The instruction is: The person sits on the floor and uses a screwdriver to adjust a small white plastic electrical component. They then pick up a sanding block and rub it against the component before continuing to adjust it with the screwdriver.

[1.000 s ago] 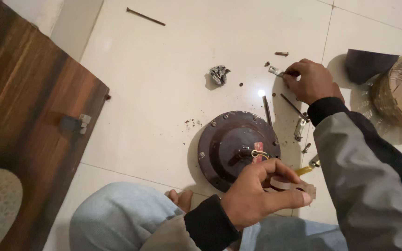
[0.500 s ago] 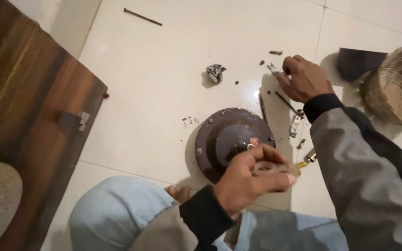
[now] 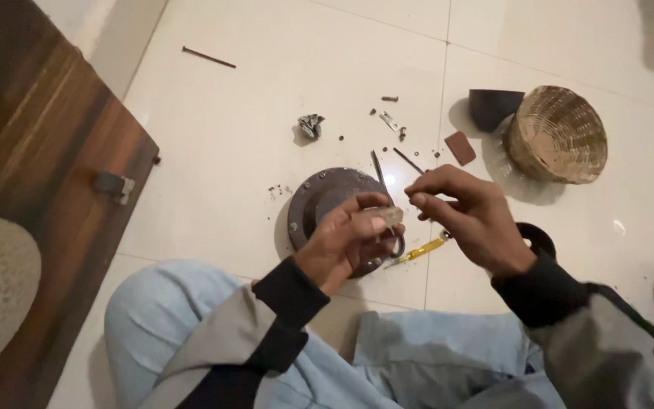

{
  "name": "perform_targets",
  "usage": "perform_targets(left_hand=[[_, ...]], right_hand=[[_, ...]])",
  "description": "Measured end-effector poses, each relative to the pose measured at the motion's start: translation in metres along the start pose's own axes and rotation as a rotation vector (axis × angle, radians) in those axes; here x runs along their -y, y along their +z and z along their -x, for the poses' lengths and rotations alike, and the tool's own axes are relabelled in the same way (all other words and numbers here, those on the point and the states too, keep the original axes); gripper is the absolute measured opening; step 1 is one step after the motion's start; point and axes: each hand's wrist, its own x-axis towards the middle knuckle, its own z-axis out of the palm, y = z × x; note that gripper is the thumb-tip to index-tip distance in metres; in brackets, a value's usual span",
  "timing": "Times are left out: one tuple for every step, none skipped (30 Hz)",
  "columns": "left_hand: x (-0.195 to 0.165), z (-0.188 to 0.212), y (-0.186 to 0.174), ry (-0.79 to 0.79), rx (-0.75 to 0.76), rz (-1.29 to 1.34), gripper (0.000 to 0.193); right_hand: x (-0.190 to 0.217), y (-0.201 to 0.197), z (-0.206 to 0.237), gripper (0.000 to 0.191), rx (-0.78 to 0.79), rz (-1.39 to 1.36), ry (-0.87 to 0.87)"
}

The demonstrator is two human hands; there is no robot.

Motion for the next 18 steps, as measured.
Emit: perform_targets(left_hand=[[0.0,0.002,-0.001,-0.013,0.004,0.001,0.042],[-0.001,0.002,-0.003,-0.022,0.01,0.0,0.042],[-0.001,0.003,-0.004,-0.032,0.014,-0.001,0.042],[-0.001,0.004,-0.005,-0.042,0.036,0.007,0.043],[-0.001,0.003,-0.005,-0.049,0.06,0.014,0.044],[-0.001,0.003,-0.005,-0.059,0.081,0.022,0.045],[-0.001,0.003,-0.005,-0.075,0.086,0.026,0.046],[-0.001,0.002,-0.005,-0.089,0.09,0.031,0.047],[-0.002,0.003,-0.005,-0.103,0.093,0.037,0.048],[-0.002,0.003,-0.004,-0.1,0.118,0.051,0.048],[-0.002,0.004,-0.004,-0.095,0.141,0.064,0.048],[-0.002,0.005,-0.003,-0.092,0.164,0.079,0.048],[-0.003,0.005,-0.003,-0.091,0.161,0.081,0.046],[-0.003,0.006,-0.002,-0.09,0.158,0.084,0.044],[-0.003,0.006,-0.002,-0.09,0.157,0.086,0.043],[-0.003,0.006,-0.002,-0.089,0.164,0.088,0.042],[-0.003,0.006,-0.001,-0.088,0.173,0.091,0.041],[-0.003,0.007,-0.001,-0.088,0.181,0.094,0.04]], right_hand=[[0.012,0.003,0.011,0.016,-0.011,-0.03,-0.029],[0.023,0.006,0.018,0.016,-0.041,0.061,-0.069],[0.033,0.011,0.025,0.017,-0.07,0.15,-0.106],[0.041,0.015,0.03,0.017,-0.101,0.238,-0.139],[0.048,0.018,0.032,0.018,-0.103,0.281,-0.175],[0.054,0.021,0.035,0.018,-0.103,0.321,-0.207],[0.059,0.024,0.036,0.019,-0.103,0.361,-0.24],[0.063,0.026,0.038,0.019,-0.123,0.427,-0.249],[0.068,0.027,0.039,0.019,-0.14,0.492,-0.259],[0.071,0.028,0.039,0.02,-0.156,0.558,-0.271],[0.074,0.03,0.04,0.02,-0.165,0.554,-0.284],[0.077,0.032,0.041,0.021,-0.175,0.55,-0.295],[0.079,0.033,0.041,0.021,-0.184,0.547,-0.306],[0.081,0.034,0.042,0.022,-0.186,0.552,-0.315],[0.083,0.035,0.042,0.023,-0.189,0.557,-0.323],[0.084,0.036,0.042,0.023,-0.193,0.56,-0.332],[0.086,0.037,0.042,0.023,-0.198,0.578,-0.327],[0.087,0.037,0.042,0.023,-0.203,0.596,-0.323]])
